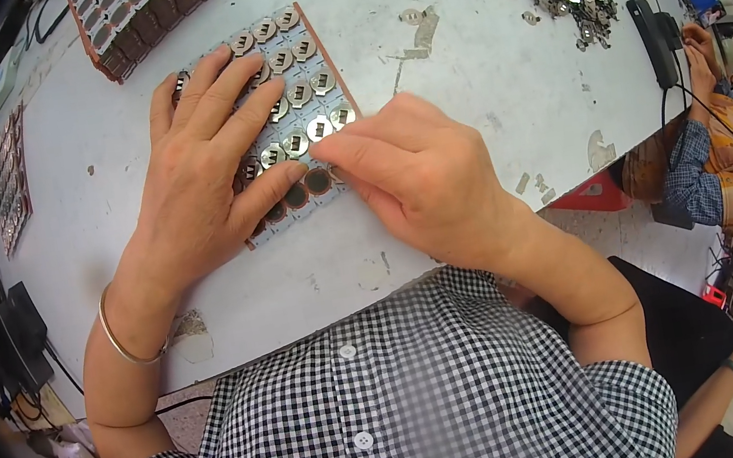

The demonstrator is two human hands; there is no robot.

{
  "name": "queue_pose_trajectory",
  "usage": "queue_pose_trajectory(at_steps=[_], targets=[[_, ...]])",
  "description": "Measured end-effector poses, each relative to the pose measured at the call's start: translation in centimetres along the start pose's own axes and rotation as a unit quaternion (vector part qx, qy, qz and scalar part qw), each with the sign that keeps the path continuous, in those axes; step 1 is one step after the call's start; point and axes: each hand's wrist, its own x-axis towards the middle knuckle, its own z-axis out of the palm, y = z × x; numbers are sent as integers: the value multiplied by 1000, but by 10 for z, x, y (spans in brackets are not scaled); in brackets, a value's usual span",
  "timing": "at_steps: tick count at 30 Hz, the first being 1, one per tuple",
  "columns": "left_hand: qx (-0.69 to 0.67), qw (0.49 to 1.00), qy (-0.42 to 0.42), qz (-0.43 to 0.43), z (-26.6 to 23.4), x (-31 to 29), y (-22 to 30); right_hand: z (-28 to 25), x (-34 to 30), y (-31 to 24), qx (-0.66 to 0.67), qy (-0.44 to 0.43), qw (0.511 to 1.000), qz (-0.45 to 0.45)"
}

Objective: Assembling metal contact plates into a grid frame for battery packs.

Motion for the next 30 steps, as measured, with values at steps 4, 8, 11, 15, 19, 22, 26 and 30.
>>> queue_pose_trajectory(at_steps=[4, 8, 11, 15, 19, 22, 26, 30], targets=[[7, 1000, -9, -4, -1, 1, 0, -3, -2, -5, 30, -42, 998, 24], [13, 1000, -14, -6, -2, 2, 1, 2, -5, -4, 8, -19, 1000, -7], [12, 1000, -13, -4, -2, 4, 1, 0, -4, -11, -16, -33, 999, 13], [8, 1000, -25, 0, -6, 5, 2, 1, -7, -13, -25, -34, 999, 4], [4, 999, -40, 6, -5, 3, -2, -8, -2, -6, 21, -43, 999, 13], [6, 999, -46, 3, -9, 4, 2, -27, 11, 35, 11, 20, 1000, 13], [-10, 999, -51, 3, -8, 7, 3, -59, 32, 107, -76, 30, 991, 110], [-10, 999, -48, -2, -8, 8, 2, -58, 37, 106, -38, -25, 995, 84]])
